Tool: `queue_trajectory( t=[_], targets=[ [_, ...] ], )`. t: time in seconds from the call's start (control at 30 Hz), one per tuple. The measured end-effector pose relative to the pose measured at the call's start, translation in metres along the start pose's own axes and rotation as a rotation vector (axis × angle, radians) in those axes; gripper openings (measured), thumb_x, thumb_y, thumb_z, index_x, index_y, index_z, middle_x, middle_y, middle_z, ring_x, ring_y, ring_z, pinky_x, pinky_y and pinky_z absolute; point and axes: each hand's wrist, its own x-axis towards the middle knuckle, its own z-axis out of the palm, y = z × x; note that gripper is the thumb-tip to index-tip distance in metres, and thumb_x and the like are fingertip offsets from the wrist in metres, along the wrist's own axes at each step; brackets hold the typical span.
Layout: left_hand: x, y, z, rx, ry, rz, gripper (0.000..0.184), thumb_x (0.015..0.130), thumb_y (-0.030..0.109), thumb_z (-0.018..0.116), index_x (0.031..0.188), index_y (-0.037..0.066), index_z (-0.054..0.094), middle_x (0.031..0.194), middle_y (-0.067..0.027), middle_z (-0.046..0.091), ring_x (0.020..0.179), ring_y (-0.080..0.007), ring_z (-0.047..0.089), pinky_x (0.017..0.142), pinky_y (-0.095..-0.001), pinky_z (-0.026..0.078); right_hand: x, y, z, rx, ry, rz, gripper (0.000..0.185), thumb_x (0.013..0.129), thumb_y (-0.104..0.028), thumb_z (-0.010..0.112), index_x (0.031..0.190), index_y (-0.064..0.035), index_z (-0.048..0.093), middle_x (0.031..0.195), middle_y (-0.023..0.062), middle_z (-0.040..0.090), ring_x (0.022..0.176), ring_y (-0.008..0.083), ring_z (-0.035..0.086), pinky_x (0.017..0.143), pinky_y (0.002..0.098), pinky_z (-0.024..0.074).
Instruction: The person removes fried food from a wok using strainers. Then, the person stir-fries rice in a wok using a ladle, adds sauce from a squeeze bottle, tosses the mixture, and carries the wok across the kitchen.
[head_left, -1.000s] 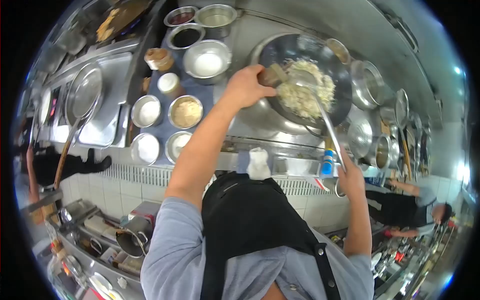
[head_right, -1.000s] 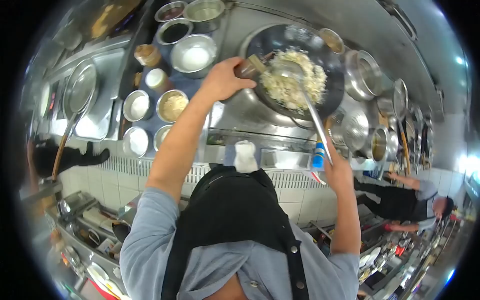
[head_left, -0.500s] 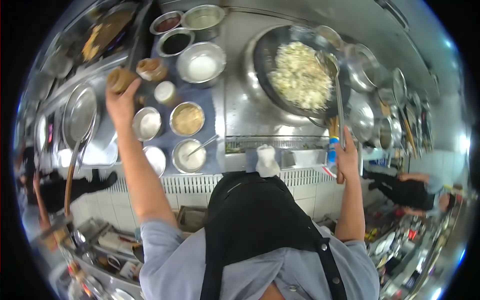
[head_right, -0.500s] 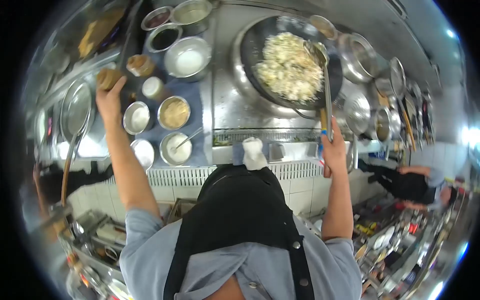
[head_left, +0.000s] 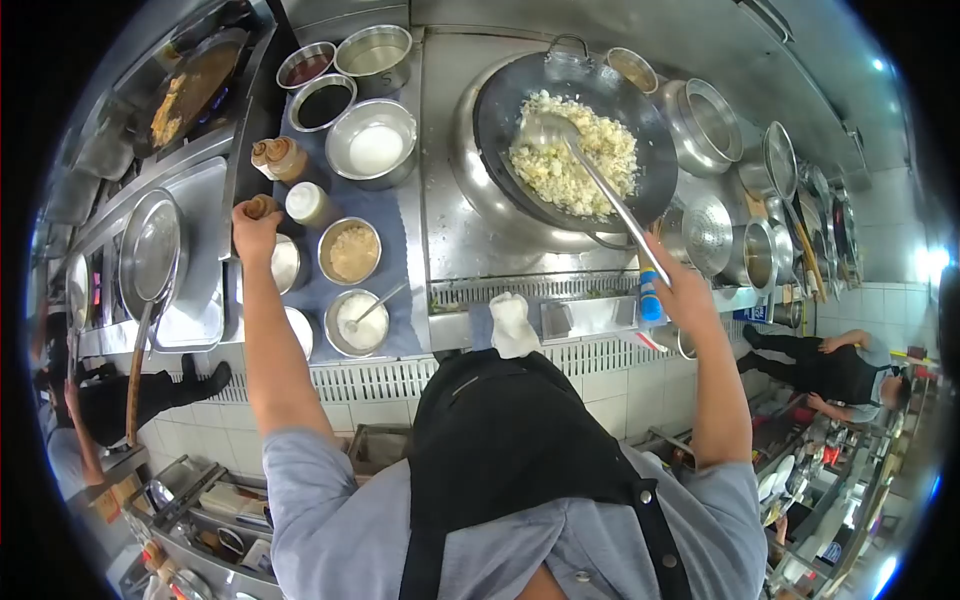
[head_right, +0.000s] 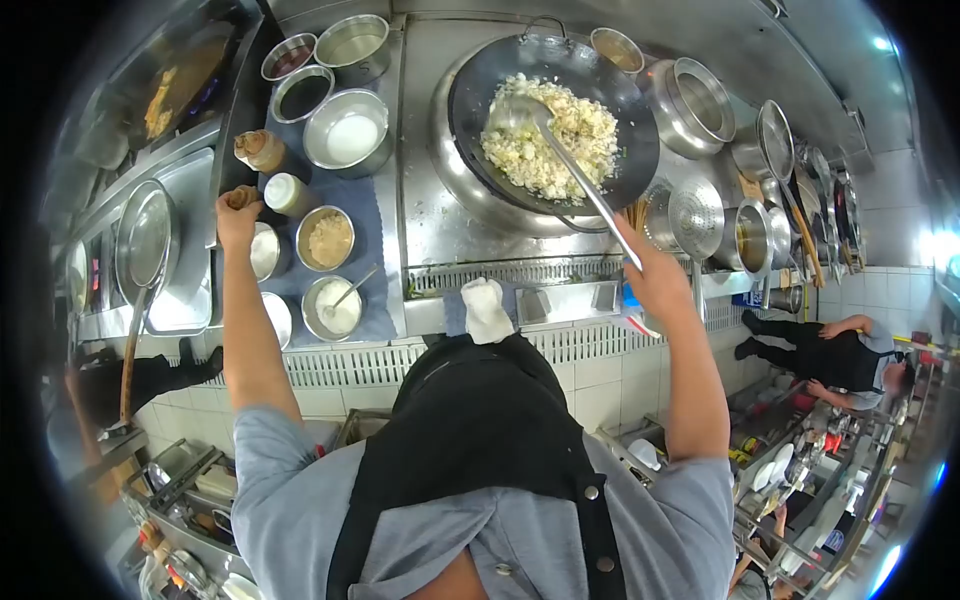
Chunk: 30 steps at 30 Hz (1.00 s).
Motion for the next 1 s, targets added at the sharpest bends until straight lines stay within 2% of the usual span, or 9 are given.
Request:
queue_trajectory(
  t=[0.17, 0.27, 0.43, 0.6, 0.67, 0.8, 0.83, 0.97, 1.0],
  targets=[
    [-0.114, 0.124, -0.055, -0.235, 0.285, 0.203, 0.045, 0.083, 0.015, 0.079, 0.121, -0.001, 0.062, 0.115, -0.0153, 0.069, 0.104, -0.0274, 0.068, 0.096, -0.0371, 0.053, -0.084, 0.0, -0.051, 0.112, -0.131, 0.385, 0.076, 0.09, -0.002, 0.062, 0.156, -0.0337, 0.042, 0.122, 0.0266, 0.067, 0.107, 0.0445, 0.067, 0.087, 0.0442, 0.0545],
    [-0.222, 0.152, -0.022, -0.344, -0.15, 0.269, 0.025, 0.087, 0.018, 0.076, 0.106, 0.003, 0.067, 0.089, -0.008, 0.068, 0.078, -0.0196, 0.067, 0.073, -0.0346, 0.055, -0.121, 0.023, -0.075, 0.214, -0.06, 0.217, 0.078, 0.089, -0.003, 0.064, 0.157, -0.0329, 0.041, 0.111, 0.0258, 0.07, 0.098, 0.0448, 0.068, 0.083, 0.0478, 0.0538],
    [-0.379, 0.167, 0.089, 0.015, -0.774, 0.045, 0.072, 0.076, 0.05, 0.085, 0.123, -0.001, 0.065, 0.111, -0.0193, 0.072, 0.101, -0.0348, 0.07, 0.089, -0.0449, 0.056, -0.065, 0.073, -0.022, 0.054, -0.182, 0.171, 0.078, 0.087, -0.001, 0.064, 0.158, -0.022, 0.04, 0.127, 0.0281, 0.066, 0.093, 0.0437, 0.07, 0.083, 0.0458, 0.0542],
    [-0.428, 0.189, 0.131, 0.157, -0.529, 0.004, 0.074, 0.074, 0.049, 0.086, 0.119, -0.005, 0.063, 0.114, -0.028, 0.069, 0.107, -0.0442, 0.067, 0.093, -0.0492, 0.053, -0.022, 0.113, 0.005, 0.612, -0.112, 0.276, 0.07, 0.096, -0.012, 0.061, 0.161, -0.0184, 0.035, 0.133, 0.0287, 0.064, 0.101, 0.0405, 0.071, 0.086, 0.0432, 0.0543],
    [-0.437, 0.189, 0.14, 0.136, -0.481, 0.003, 0.068, 0.074, 0.041, 0.086, 0.116, -0.008, 0.065, 0.11, -0.0298, 0.07, 0.103, -0.0464, 0.068, 0.091, -0.0483, 0.054, 0.01, 0.153, 0.024, 0.461, 0.156, -0.013, 0.07, 0.096, -0.014, 0.06, 0.161, -0.0204, 0.034, 0.133, 0.0291, 0.063, 0.106, 0.0422, 0.069, 0.09, 0.0436, 0.0533],
    [-0.434, 0.214, 0.127, -0.487, -0.437, -0.399, 0.043, 0.077, 0.022, 0.08, 0.108, -0.007, 0.07, 0.098, -0.019, 0.075, 0.089, -0.0311, 0.073, 0.082, -0.042, 0.058, 0.095, 0.177, 0.035, 0.4, 0.116, -0.082, 0.074, 0.097, -0.016, 0.059, 0.163, -0.0268, 0.027, 0.121, 0.0317, 0.066, 0.106, 0.0472, 0.066, 0.092, 0.0482, 0.0518],
    [-0.437, 0.219, 0.117, -0.678, -0.483, -0.514, 0.054, 0.081, 0.02, 0.073, 0.126, -0.007, 0.063, 0.104, -0.018, 0.074, 0.095, -0.0262, 0.073, 0.081, -0.0379, 0.058, 0.114, 0.176, 0.04, 0.406, 0.032, -0.119, 0.074, 0.097, -0.017, 0.058, 0.163, -0.0283, 0.027, 0.116, 0.0318, 0.067, 0.104, 0.0473, 0.066, 0.091, 0.0495, 0.0518],
    [-0.451, 0.263, 0.103, -1.228, -0.72, -0.678, 0.054, 0.086, 0.016, 0.071, 0.133, -0.006, 0.057, 0.111, -0.0208, 0.071, 0.095, -0.031, 0.073, 0.081, -0.0417, 0.059, 0.086, 0.148, 0.007, 0.161, -0.286, -0.157, 0.074, 0.097, -0.013, 0.056, 0.162, -0.0362, 0.029, 0.115, 0.0307, 0.067, 0.103, 0.0473, 0.066, 0.091, 0.0509, 0.0518],
    [-0.455, 0.276, 0.104, -1.327, -0.827, -0.715, 0.054, 0.087, 0.016, 0.07, 0.133, -0.006, 0.056, 0.113, -0.0212, 0.071, 0.095, -0.0317, 0.073, 0.081, -0.0425, 0.059, 0.073, 0.167, 0.014, 0.132, -0.233, -0.237, 0.078, 0.096, -0.012, 0.057, 0.16, -0.044, 0.027, 0.096, 0.0291, 0.068, 0.087, 0.0473, 0.067, 0.082, 0.0539, 0.0524]
  ],
)
